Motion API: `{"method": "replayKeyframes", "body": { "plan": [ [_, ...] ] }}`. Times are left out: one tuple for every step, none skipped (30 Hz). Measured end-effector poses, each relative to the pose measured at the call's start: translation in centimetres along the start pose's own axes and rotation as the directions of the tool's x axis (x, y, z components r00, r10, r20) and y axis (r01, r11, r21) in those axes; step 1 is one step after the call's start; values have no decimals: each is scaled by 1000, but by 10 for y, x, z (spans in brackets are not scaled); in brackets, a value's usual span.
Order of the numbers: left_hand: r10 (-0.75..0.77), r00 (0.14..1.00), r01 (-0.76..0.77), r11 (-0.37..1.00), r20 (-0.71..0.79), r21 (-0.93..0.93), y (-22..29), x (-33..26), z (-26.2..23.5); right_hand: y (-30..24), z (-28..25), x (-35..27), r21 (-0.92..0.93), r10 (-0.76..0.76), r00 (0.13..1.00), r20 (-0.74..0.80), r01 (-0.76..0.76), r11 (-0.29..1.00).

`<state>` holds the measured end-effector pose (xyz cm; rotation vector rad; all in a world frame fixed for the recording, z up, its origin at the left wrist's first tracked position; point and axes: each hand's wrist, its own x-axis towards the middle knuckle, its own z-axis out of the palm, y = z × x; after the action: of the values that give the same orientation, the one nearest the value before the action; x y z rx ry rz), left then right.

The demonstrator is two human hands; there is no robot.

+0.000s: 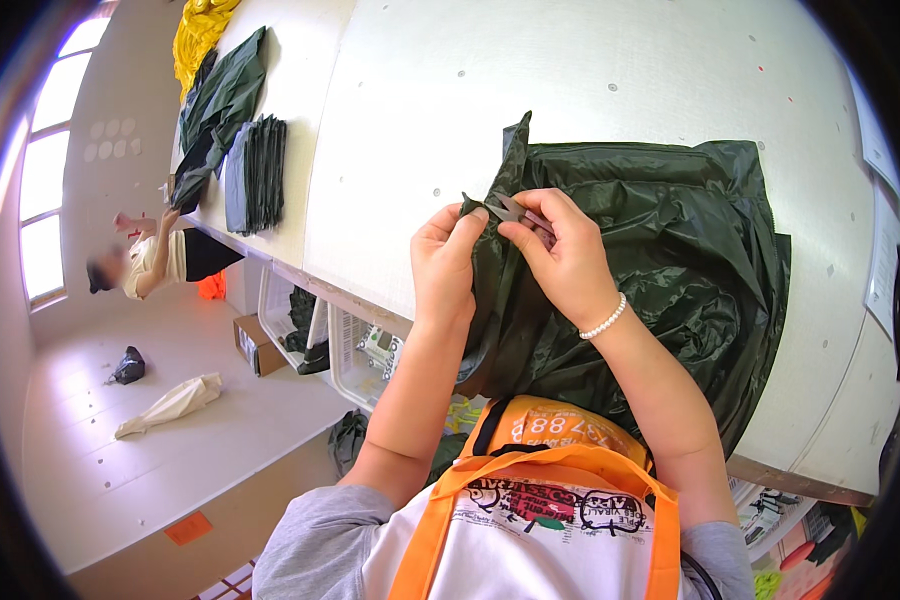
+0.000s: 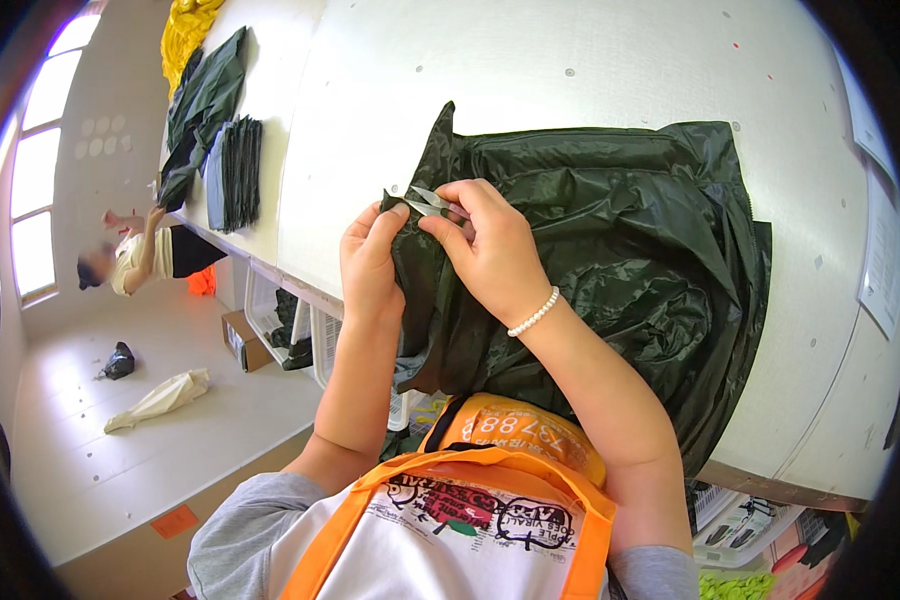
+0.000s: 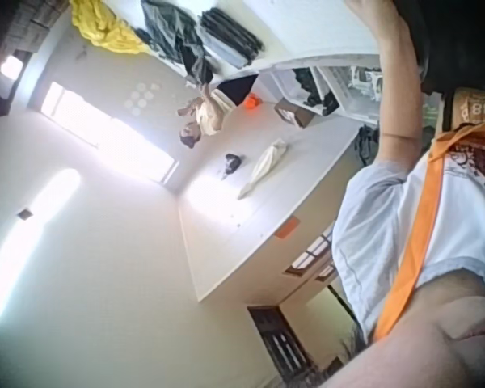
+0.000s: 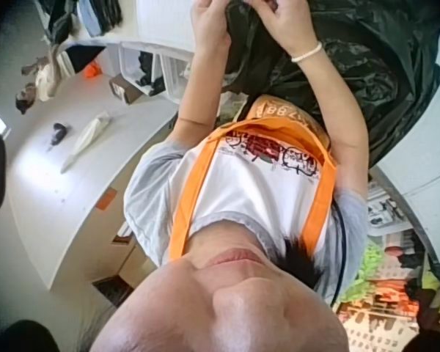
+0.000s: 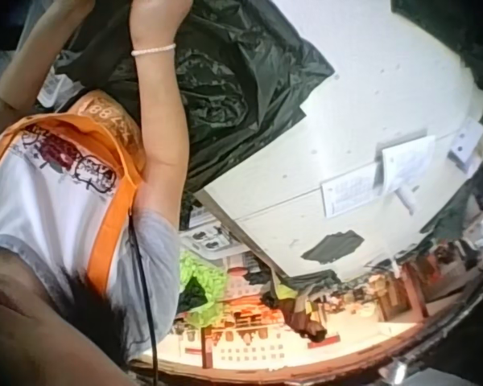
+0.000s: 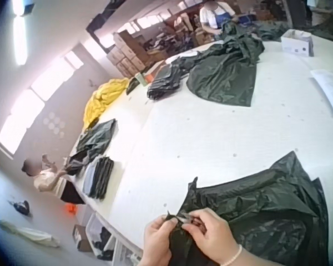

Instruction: The person folds a dark green jacket on a white table. They smooth the fabric, fold the sleeves inward, and fold the jacket in half. The person then uses a small blade to cut a tag or thread near the collar before continuing to fold and smooth the jacket.

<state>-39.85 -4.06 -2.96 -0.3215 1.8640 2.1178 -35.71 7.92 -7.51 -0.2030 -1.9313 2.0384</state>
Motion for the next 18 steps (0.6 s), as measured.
{"method": "replayKeyframes", "body": {
  "plan": [
    [-7, 1000, 7, 1000, -2, 5, -1, 2, -1, 0, 1, 0, 10, 8, 1000, -7, -8, 1000],
    [21, 1000, -20, 999, -9, 38, -4, 3, 2, 0, -3, -1, 5, 15, 1000, -24, -15, 1000],
    [48, 999, -47, 996, -12, 71, -6, 3, 5, 3, -5, 0, -14, 1, 999, -37, -1, 1000],
    [74, 997, -73, 992, -11, 105, -7, 3, 6, 4, -3, 1, -34, -13, 998, -54, 11, 999],
    [107, 994, -105, 987, -7, 125, -11, 3, 6, 4, -8, 2, -102, -45, 998, -38, 41, 994],
    [138, 990, -137, 981, 6, 137, -12, 7, 5, 6, -13, 2, -108, -61, 998, -23, 58, 992],
    [183, 983, -175, 965, -23, 195, -17, 18, 0, 8, -21, 4, -95, -55, 997, -57, 49, 994],
    [230, 972, -210, 944, -53, 253, -26, 34, -11, 10, -34, 4, -81, -49, 995, -89, 42, 996],
    [318, 948, -277, 868, -33, 412, -36, 53, -27, 5, -58, 7, -115, 2, 988, -156, -20, 993],
    [404, 915, -338, 759, 6, 556, -44, 70, -36, 9, -89, 10, -260, -75, 960, -270, 2, 966],
    [545, 838, -383, 544, 33, 746, -47, 77, -35, 16, -127, 12, -459, -164, 918, -360, -22, 888],
    [669, 737, -379, 287, 99, 880, -52, 82, -29, 23, -168, 8, -588, -169, 883, -438, -139, 797],
    [651, 750, -420, 329, 119, 846, -47, 78, -13, 32, -213, 0, -593, -89, 827, -556, -319, 740],
    [659, 727, -510, 330, 193, 794, -46, 77, 7, 55, -263, -13, -702, -232, 778, -584, -340, 626],
    [583, 775, -525, 379, 244, 762, -49, 73, 27, 61, -294, -21, -675, -109, 761, -640, -489, 552],
    [501, 811, -535, 427, 302, 729, -55, 71, 50, 64, -312, -26, -610, 35, 754, -655, -556, 565],
    [433, 806, -577, 424, 403, 698, -61, 65, 77, 80, -322, -30, -571, 97, 777, -622, -534, 624],
    [365, 788, -614, 420, 495, 668, -66, 59, 103, 92, -329, -30, -526, 154, 804, -575, -507, 683]
  ]
}}
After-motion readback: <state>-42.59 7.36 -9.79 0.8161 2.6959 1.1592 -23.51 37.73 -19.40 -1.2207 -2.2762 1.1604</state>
